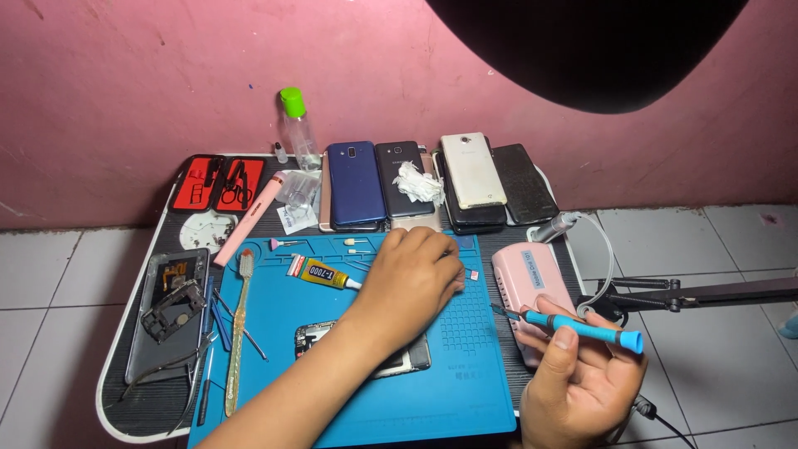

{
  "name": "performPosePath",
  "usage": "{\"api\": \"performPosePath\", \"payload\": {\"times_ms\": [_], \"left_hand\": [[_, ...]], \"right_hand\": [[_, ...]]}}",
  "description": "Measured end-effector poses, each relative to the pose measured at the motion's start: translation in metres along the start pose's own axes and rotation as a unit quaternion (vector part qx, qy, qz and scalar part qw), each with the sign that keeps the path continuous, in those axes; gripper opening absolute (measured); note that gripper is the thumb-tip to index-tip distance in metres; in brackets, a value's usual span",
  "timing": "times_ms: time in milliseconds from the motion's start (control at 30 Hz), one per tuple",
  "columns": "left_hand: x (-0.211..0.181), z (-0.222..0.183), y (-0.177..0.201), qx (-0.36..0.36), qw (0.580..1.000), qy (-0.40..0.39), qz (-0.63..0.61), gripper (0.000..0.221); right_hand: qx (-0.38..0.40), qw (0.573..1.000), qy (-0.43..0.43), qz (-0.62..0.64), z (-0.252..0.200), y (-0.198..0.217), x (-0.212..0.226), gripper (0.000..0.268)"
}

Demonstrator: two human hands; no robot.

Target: The person uses a screwdriver to remove screws from the back of a disassembled smartphone. They then use a toothbrush to clean the internal components of the phone.

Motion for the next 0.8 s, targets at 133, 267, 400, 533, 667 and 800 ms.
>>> {"api": "performPosePath", "payload": {"times_ms": [133, 267, 400, 533, 667, 800], "left_hand": [[0.003, -0.004, 0.01, -0.038, 0.999, 0.025, -0.017, 0.012], [-0.001, -0.009, 0.018, 0.008, 1.0, 0.018, -0.007, 0.009], [-0.009, -0.012, 0.021, 0.008, 1.0, 0.009, -0.003, 0.022], [-0.014, -0.017, 0.036, -0.019, 1.0, 0.019, 0.015, 0.023], [-0.025, -0.037, 0.067, -0.015, 0.999, 0.042, -0.001, 0.026], [-0.029, -0.072, 0.079, 0.034, 0.997, 0.062, -0.006, 0.032]], "right_hand": [[0.0, 1.0, 0.008, 0.0, 0.003, 0.001, 0.002, 0.025], [0.0, 1.0, 0.005, -0.027, 0.002, 0.0, 0.0, 0.026], [0.041, 0.998, 0.029, 0.035, 0.001, 0.003, -0.017, 0.029], [0.099, 0.994, 0.046, 0.006, -0.003, -0.011, -0.018, 0.046], [0.116, 0.99, 0.062, -0.048, -0.005, -0.019, -0.025, 0.073], [0.138, 0.961, 0.116, -0.211, -0.004, -0.028, -0.015, 0.068]]}}
Point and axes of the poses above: each hand's wrist, its own z-axis towards the middle knuckle, its own y-axis out of the back of the hand, x = y × z, the point moved 3 cm from there along z, towards the middle knuckle, and after that the axes turned 10 degrees about -x, right-handed, at the moved point
